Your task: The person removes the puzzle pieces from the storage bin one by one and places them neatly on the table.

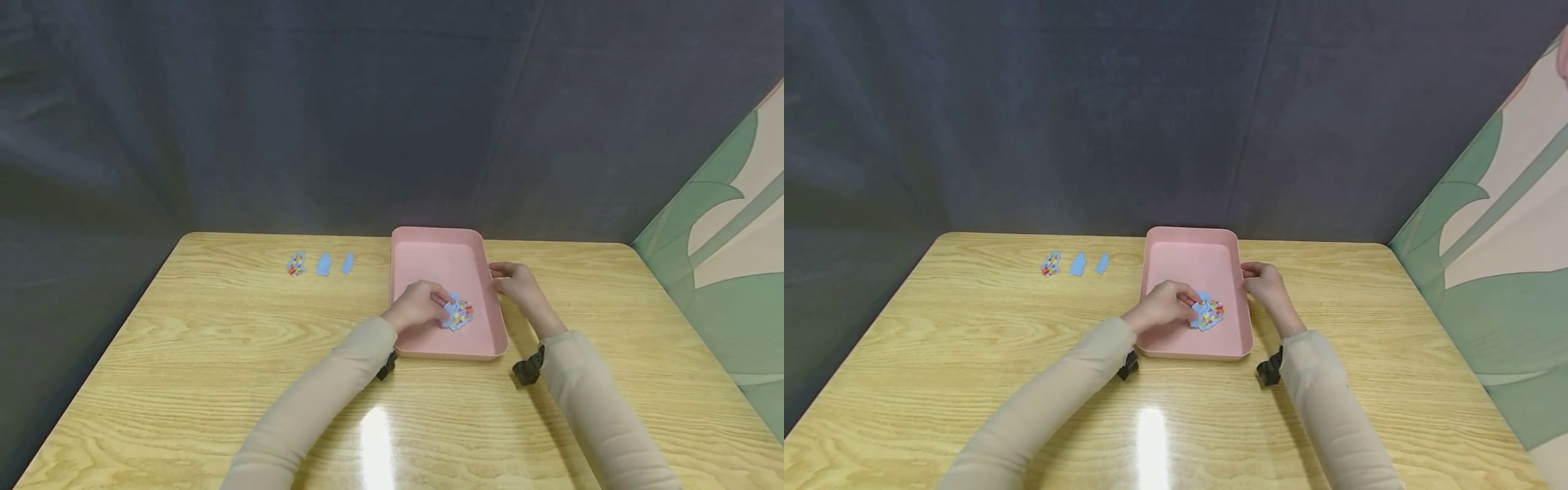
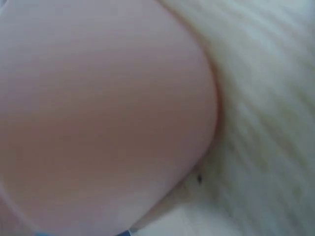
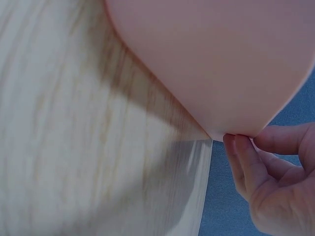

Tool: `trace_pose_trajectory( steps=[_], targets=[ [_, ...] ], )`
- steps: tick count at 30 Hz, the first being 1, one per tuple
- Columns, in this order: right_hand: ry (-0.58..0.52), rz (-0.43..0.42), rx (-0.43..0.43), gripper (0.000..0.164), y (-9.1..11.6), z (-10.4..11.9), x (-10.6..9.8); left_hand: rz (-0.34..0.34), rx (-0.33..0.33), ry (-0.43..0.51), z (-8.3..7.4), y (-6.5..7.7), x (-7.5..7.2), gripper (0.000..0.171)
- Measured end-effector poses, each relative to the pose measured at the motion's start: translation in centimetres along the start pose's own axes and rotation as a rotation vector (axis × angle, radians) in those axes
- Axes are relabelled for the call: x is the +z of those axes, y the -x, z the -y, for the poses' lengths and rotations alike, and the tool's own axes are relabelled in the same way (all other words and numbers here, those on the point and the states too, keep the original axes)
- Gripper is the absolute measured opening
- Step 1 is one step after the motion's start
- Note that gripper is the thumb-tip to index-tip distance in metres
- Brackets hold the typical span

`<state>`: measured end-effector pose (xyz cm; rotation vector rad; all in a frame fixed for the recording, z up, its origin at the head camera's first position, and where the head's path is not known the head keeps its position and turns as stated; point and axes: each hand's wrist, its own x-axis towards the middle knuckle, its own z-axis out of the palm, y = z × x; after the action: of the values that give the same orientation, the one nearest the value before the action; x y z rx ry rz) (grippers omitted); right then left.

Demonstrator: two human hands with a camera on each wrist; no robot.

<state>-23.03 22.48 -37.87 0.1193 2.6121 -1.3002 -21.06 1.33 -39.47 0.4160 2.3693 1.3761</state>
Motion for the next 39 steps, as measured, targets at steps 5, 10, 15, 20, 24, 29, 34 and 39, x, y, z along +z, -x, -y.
trace_pose_trajectory(
  steps=[5,10,15,20,24,29,34,39],
  targets=[
    [-0.009,0.005,0.000,0.051,0.0,0.0,0.1,-0.027,0.026,0.016,0.1,0.4,-1.4,0.021],
    [-0.013,0.004,0.003,0.051,0.0,0.1,0.1,-0.068,0.017,0.061,0.3,0.8,-3.2,0.021],
    [-0.013,0.003,0.005,0.050,-0.1,0.2,0.1,-0.147,-0.011,0.112,0.8,1.3,-5.2,0.020],
    [-0.022,-0.001,-0.005,0.050,-0.2,0.4,0.1,-0.206,-0.029,0.159,1.7,1.6,-7.2,0.024],
    [-0.039,-0.007,-0.007,0.049,-0.2,0.4,0.0,-0.264,-0.029,0.165,2.7,1.8,-8.8,0.028],
    [-0.039,-0.007,0.002,0.049,-0.1,0.4,0.0,-0.331,-0.050,0.175,3.8,2.5,-10.9,0.032],
    [-0.027,-0.014,-0.002,0.049,-0.2,0.3,0.0,-0.396,-0.064,0.176,4.8,3.2,-12.5,0.033],
    [-0.030,-0.017,-0.010,0.049,-0.3,0.2,0.3,-0.427,-0.107,0.146,6.2,3.8,-14.1,0.039]
  ],
)
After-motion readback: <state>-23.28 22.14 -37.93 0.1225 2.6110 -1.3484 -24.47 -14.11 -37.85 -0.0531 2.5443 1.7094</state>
